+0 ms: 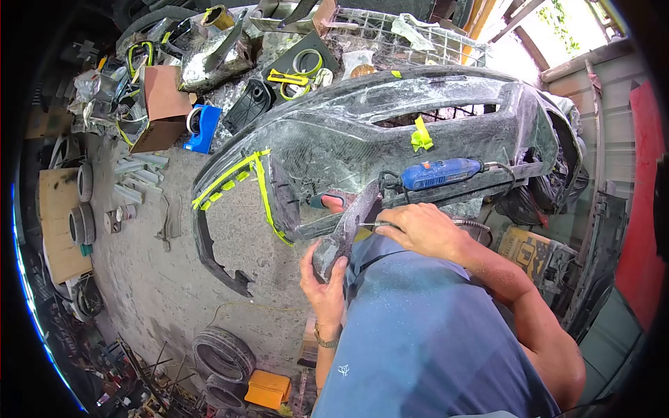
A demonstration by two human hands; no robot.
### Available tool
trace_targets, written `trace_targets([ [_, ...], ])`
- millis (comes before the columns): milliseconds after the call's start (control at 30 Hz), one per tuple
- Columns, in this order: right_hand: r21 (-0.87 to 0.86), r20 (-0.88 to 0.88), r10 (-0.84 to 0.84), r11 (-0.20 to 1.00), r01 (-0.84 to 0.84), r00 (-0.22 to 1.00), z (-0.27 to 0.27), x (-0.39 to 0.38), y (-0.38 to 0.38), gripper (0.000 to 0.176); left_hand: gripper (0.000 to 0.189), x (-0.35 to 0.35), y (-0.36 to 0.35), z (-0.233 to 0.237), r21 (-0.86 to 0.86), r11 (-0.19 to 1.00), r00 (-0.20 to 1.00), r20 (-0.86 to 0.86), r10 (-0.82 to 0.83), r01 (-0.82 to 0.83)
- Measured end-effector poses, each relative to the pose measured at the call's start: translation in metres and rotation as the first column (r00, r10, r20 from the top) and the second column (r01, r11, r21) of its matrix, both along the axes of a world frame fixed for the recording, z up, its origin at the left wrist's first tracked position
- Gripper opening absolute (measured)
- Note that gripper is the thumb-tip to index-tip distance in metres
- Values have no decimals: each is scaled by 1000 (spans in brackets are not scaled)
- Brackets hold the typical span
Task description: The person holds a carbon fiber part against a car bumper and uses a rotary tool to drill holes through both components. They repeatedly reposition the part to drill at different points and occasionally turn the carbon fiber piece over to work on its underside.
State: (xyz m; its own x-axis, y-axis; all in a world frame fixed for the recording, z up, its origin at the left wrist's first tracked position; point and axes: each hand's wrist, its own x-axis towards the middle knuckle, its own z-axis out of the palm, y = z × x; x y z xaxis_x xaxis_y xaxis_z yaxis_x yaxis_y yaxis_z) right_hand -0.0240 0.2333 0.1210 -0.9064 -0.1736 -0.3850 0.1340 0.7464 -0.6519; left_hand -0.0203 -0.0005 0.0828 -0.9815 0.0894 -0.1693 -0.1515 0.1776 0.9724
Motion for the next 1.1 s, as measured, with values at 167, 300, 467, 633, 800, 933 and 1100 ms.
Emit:
trace_targets([
  [167, -152, 16, -101, 983, 103, 995, -7, 1, 11, 34, 49, -1, -12, -10, 135, 986, 985, 156, 80, -102],
  [300, -139, 40, -155, 977, 159, 987, -10, 1, 12, 37, 55, 3, -24, -39, 380, 867, 904, 395, 164, -323],
  [467, -216, -4, -140, 967, 136, 990, -19, 4, 5, 36, 54, 11, -18, -62, 364, 789, 845, 413, 340, -495],
  [633, -186, 249, -100, 971, 149, 963, -11, -2, -7, 31, 40, 15, -26, -75, -357, 914, 975, -176, 137, -192],
  [800, -235, 110, -96, 965, 119, 989, -28, 2, -15, 32, 42, 15, -30, -68, -416, 899, 963, -270, 20, -135],
  [933, -332, -8, -113, 937, 104, 994, -42, 2, -10, 34, 55, 12, -41, -67, -196, 980, 998, -49, 26, -35],
  [1100, -434, -79, -169, 893, 118, 982, -37, 6, -4, 34, 56, 17, -56, -65, -60, 997, 984, 170, -44, 55],
])
